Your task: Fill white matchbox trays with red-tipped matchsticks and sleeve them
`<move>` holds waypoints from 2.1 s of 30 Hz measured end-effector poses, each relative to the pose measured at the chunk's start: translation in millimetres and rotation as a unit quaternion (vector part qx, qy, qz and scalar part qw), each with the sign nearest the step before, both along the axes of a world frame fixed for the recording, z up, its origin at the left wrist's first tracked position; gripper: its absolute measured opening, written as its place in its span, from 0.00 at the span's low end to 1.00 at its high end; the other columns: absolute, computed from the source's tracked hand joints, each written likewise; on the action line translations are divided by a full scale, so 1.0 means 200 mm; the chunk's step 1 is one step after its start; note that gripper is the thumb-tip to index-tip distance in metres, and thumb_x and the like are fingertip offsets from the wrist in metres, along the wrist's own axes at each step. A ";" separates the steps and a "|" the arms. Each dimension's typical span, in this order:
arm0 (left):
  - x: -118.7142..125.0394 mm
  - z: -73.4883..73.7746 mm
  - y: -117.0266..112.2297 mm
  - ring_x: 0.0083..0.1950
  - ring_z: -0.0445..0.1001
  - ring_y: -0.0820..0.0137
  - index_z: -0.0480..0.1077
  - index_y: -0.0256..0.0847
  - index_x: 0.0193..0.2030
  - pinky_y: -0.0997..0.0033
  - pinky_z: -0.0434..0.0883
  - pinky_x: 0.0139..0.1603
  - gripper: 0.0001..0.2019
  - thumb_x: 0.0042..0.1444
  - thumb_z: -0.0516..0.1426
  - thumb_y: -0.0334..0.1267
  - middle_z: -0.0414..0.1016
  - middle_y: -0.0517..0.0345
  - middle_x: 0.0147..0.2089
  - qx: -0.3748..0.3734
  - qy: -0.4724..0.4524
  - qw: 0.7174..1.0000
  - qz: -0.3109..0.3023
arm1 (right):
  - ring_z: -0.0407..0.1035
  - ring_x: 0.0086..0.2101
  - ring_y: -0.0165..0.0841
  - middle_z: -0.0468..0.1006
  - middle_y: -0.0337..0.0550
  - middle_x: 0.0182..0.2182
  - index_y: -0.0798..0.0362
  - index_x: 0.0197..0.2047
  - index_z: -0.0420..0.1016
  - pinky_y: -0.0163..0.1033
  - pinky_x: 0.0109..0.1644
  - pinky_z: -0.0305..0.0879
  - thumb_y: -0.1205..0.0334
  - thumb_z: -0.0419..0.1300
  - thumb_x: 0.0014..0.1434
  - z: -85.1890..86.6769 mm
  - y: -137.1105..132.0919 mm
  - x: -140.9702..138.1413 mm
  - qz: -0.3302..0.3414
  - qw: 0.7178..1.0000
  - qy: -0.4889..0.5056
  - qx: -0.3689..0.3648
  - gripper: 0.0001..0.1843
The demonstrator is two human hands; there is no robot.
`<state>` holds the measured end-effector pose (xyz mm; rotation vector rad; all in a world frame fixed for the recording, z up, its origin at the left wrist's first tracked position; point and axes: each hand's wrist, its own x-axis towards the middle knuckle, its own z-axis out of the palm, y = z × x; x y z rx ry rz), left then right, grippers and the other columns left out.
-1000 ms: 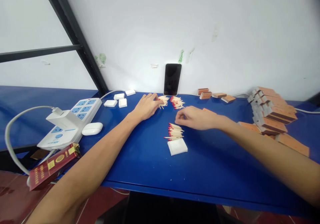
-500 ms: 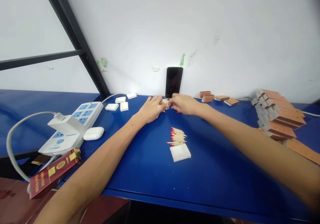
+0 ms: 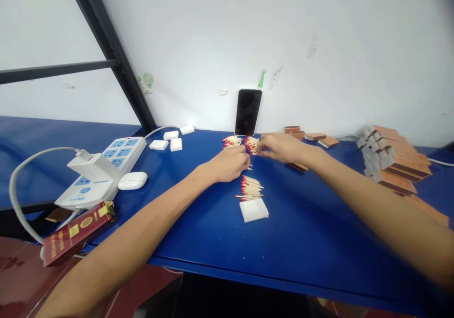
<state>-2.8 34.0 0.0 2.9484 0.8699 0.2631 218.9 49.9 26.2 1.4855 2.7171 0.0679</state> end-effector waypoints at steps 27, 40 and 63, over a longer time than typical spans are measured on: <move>-0.05 -0.02 -0.02 0.45 0.76 0.69 0.79 0.38 0.40 0.69 0.71 0.49 0.14 0.63 0.50 0.33 0.80 0.54 0.44 -0.163 -0.138 0.976 -0.036 | 0.72 0.41 0.39 0.79 0.47 0.43 0.52 0.42 0.75 0.38 0.37 0.57 0.61 0.53 0.66 -0.08 -0.08 -0.05 0.001 0.998 0.035 0.044 0.10; -0.10 -0.01 0.01 0.40 0.71 0.67 0.73 0.38 0.37 0.65 0.68 0.45 0.13 0.65 0.49 0.39 0.75 0.54 0.38 -0.034 -0.170 0.984 0.043 | 0.70 0.40 0.37 0.78 0.47 0.40 0.53 0.40 0.75 0.38 0.42 0.60 0.59 0.55 0.65 -0.07 -0.10 -0.09 0.029 0.993 0.104 -0.046 0.09; -0.09 -0.06 0.04 0.39 0.75 0.66 0.77 0.40 0.34 0.67 0.68 0.44 0.08 0.59 0.56 0.33 0.80 0.57 0.36 -0.029 -0.142 0.988 0.056 | 0.73 0.30 0.31 0.81 0.40 0.29 0.55 0.31 0.80 0.34 0.37 0.64 0.66 0.59 0.54 0.02 -0.16 -0.10 0.047 0.970 0.193 -0.142 0.08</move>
